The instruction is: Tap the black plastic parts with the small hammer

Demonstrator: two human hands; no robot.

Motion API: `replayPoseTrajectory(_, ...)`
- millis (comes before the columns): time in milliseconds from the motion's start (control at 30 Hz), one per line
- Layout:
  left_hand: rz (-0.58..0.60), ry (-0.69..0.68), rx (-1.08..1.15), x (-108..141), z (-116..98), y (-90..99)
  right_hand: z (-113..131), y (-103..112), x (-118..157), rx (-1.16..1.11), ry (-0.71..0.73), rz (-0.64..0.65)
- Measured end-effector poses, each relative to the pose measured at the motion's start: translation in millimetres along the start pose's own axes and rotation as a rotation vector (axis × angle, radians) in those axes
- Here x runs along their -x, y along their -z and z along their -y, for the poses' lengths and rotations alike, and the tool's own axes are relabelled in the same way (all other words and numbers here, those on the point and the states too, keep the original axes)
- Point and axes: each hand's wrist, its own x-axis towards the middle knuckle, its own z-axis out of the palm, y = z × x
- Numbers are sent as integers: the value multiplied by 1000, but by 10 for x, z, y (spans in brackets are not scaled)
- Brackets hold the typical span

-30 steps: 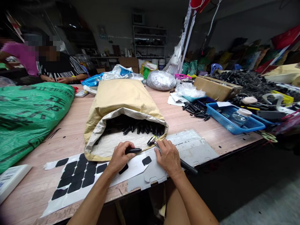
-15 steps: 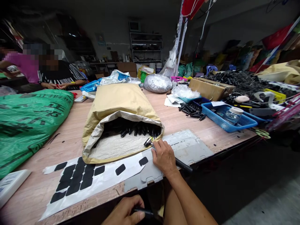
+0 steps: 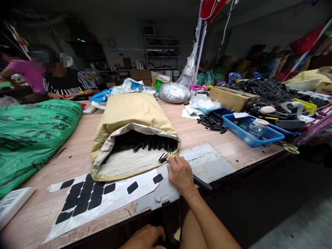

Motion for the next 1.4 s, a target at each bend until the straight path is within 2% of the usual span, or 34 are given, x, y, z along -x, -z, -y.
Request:
replayPoseTrajectory(33,40,-17,-2,18,-109,123,0,-2,0,0,-1,2)
replayPoseTrajectory(100,90,-69,56,-13,-324,485,2,-3,-3,-5,-5,7)
replayPoseTrajectory(133,-9,-110,80,-67,-407,713,2,-3,-5,-9,-8,8)
replayPoseTrajectory(167,-211,-117,48,-145,-463,956,2,-3,-7,-14,-10,9)
replayPoseTrajectory(200,-462,-96,-30,-242,-488,1200,1,-4,-9,-18,-9,8)
replayPoseTrajectory(233,-737,-20,-143,-352,-484,1431,0,-4,-12,-22,-7,7)
replayPoseTrajectory(267,-948,80,-263,-466,-455,1637,-2,-5,-14,-25,-5,5)
replayPoseTrajectory(333,-1102,165,-332,-676,-358,1946,-8,-7,-17,-31,0,-2)
replayPoseTrajectory(400,-1128,212,-356,-820,-257,2105,-15,-8,-18,-37,4,-8)
replayPoseTrajectory(500,-1096,250,-374,-860,-161,2137,-24,-7,-19,-39,5,-6)
replayPoseTrajectory(600,-1029,244,-376,-723,-118,2046,-26,-6,-22,-32,4,-2)
replayPoseTrajectory(733,-889,121,-359,-504,-85,1833,-16,-10,-18,-30,-2,-7)
replayPoseTrajectory(833,-825,-7,-333,-456,-52,1660,-9,-15,-10,-25,-10,-9)
replayPoseTrajectory(967,-867,-159,-260,-488,16,1548,-39,-21,-16,-22,-4,3)
replayPoseTrajectory(1133,-880,-190,-246,-508,72,1546,-45,13,-60,-143,-18,-11)
replayPoseTrajectory(1267,-877,-193,-248,-526,88,1541,148,75,-82,-381,22,-90)
replayPoseTrajectory(1400,-884,-192,-241,-547,105,1534,438,89,-106,-509,95,-32)
